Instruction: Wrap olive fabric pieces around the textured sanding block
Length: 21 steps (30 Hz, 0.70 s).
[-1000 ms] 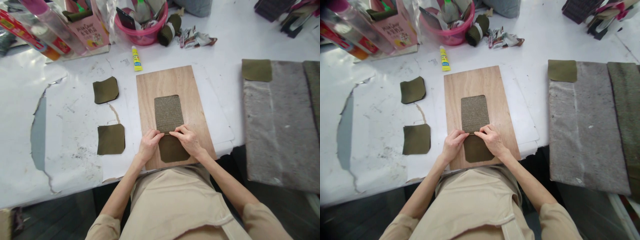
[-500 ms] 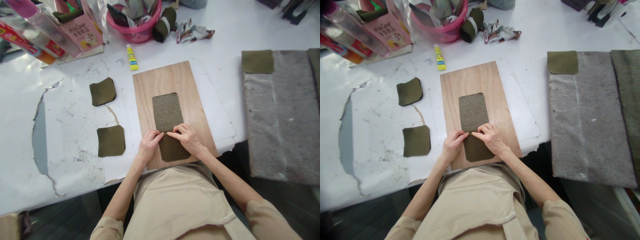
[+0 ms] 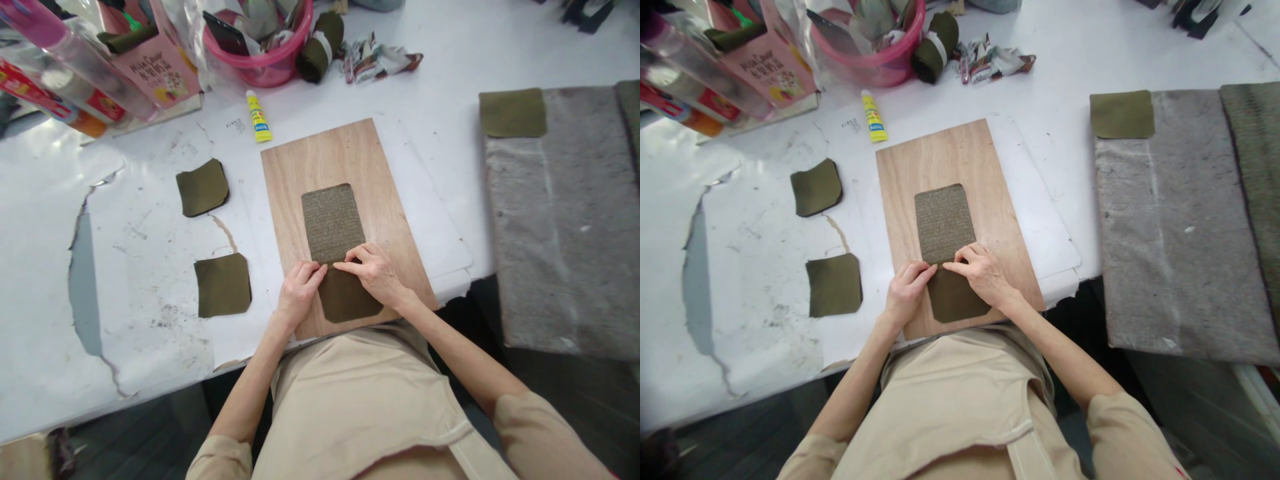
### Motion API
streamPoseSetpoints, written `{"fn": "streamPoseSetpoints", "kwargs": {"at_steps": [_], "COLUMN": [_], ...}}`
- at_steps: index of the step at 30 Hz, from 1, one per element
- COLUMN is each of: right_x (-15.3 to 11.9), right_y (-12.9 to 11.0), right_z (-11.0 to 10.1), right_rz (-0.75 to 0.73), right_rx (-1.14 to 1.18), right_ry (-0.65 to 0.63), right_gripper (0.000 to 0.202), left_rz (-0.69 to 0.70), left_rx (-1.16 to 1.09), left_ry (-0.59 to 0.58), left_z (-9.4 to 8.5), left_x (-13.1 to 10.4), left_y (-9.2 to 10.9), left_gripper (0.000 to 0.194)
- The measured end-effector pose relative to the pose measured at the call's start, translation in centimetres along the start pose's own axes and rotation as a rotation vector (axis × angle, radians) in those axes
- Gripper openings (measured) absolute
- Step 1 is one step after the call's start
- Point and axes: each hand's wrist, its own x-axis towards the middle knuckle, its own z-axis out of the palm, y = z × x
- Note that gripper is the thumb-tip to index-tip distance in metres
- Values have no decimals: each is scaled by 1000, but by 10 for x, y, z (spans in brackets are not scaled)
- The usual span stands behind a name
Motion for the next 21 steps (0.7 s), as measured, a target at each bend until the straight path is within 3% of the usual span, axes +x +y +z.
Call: {"fn": "streamPoseSetpoints", "kwargs": {"at_steps": [14,21], "right_x": [1,1], "right_y": [0,0], "right_z": [-2,-1], "right_rz": [9,-3], "right_rx": [1,-36], "right_ry": [-21,-18], "right_gripper": [31,30], "left_rz": [50,58], "left_rx": [70,86], "left_ry": [-46,-103], "left_z": [-5,-9], "left_x": [3,-7], "left_y": [2,-3], "left_gripper": [29,32]}}
